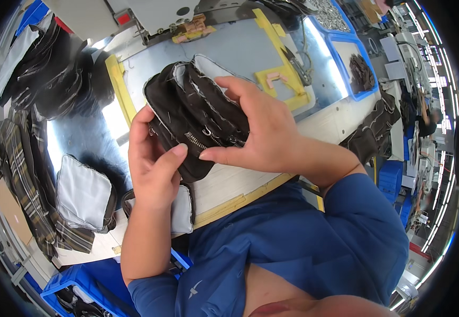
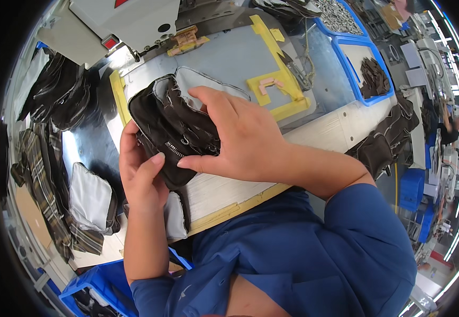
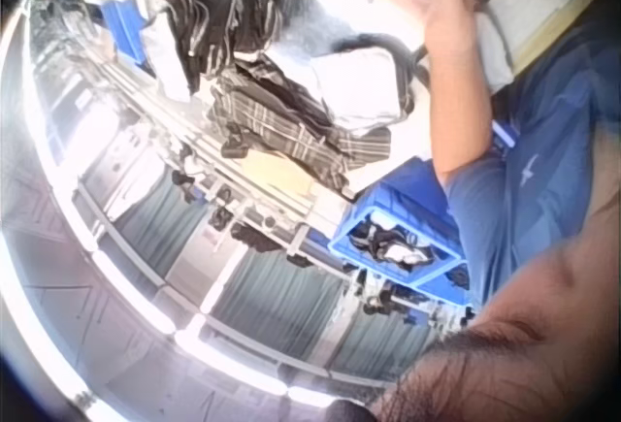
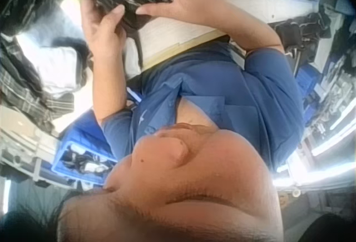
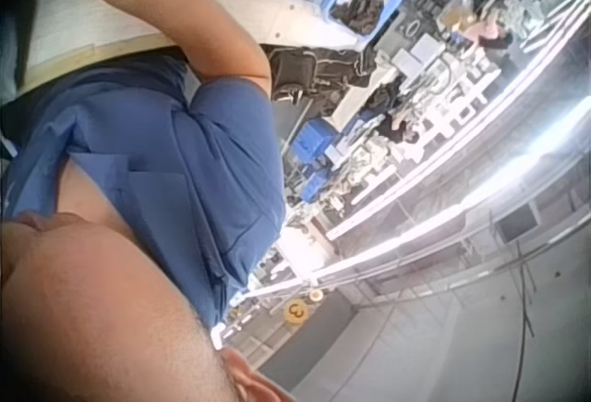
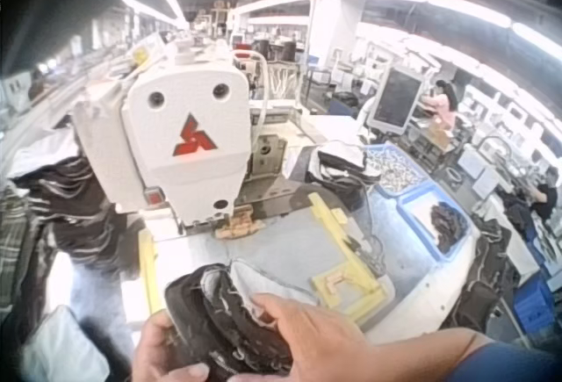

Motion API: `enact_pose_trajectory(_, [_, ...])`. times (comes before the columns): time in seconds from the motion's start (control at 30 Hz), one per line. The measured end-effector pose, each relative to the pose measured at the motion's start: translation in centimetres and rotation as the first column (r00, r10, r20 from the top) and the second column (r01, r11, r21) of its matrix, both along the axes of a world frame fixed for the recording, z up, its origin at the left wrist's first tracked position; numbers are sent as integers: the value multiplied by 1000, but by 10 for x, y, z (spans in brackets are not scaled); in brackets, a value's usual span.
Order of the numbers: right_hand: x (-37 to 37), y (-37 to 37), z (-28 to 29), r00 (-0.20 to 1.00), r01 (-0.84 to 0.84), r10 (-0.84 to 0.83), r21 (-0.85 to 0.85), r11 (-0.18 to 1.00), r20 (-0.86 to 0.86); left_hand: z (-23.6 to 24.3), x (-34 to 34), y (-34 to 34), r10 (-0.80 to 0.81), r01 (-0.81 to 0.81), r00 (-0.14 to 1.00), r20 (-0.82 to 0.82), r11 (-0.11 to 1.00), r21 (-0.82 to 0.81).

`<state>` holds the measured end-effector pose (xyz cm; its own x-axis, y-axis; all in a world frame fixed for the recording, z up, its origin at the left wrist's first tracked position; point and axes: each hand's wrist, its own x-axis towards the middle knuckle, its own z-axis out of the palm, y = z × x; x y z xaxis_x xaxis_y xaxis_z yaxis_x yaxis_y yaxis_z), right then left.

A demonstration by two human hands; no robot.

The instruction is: The person sorts small fabric pouches with zippers from a blue bin onto a workbench in a factory setting. They pick up pouches, inspect them, and place them into a growing stack, occasionally handling plaid fabric pieces nearby.

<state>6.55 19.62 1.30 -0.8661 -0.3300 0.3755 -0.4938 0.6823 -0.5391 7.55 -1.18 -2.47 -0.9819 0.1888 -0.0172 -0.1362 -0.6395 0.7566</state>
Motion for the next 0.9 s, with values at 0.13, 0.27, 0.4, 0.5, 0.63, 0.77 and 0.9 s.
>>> enact_pose_trajectory(0.13, [3,-1,6,995,-38,40,-23,999,90,-1,0,-3,-24,22,1000,16,997,72])
enact_pose_trajectory(0.27, [5,-2,5,993,-99,104,99,990,-52,-1,-2,1,-31,32,999,-10,996,82])
enact_pose_trajectory(0.4, [11,-4,3,989,-60,78,144,988,-123,9,1,5,-37,38,999,-18,996,83])
enact_pose_trajectory(0.5, [2,9,6,967,-23,55,129,991,-250,6,0,3,-65,66,997,-36,998,18])
enact_pose_trajectory(0.63, [-23,59,42,967,115,-67,185,976,-247,12,0,6,-14,8,999,-40,990,-137])
enact_pose_trajectory(0.77, [-62,114,99,718,469,-310,104,877,-623,2,0,4,-53,44,997,-51,985,-168])
enact_pose_trajectory(0.9, [-133,141,122,538,646,-268,186,740,-799,2,5,3,-99,52,983,-157,958,-281])
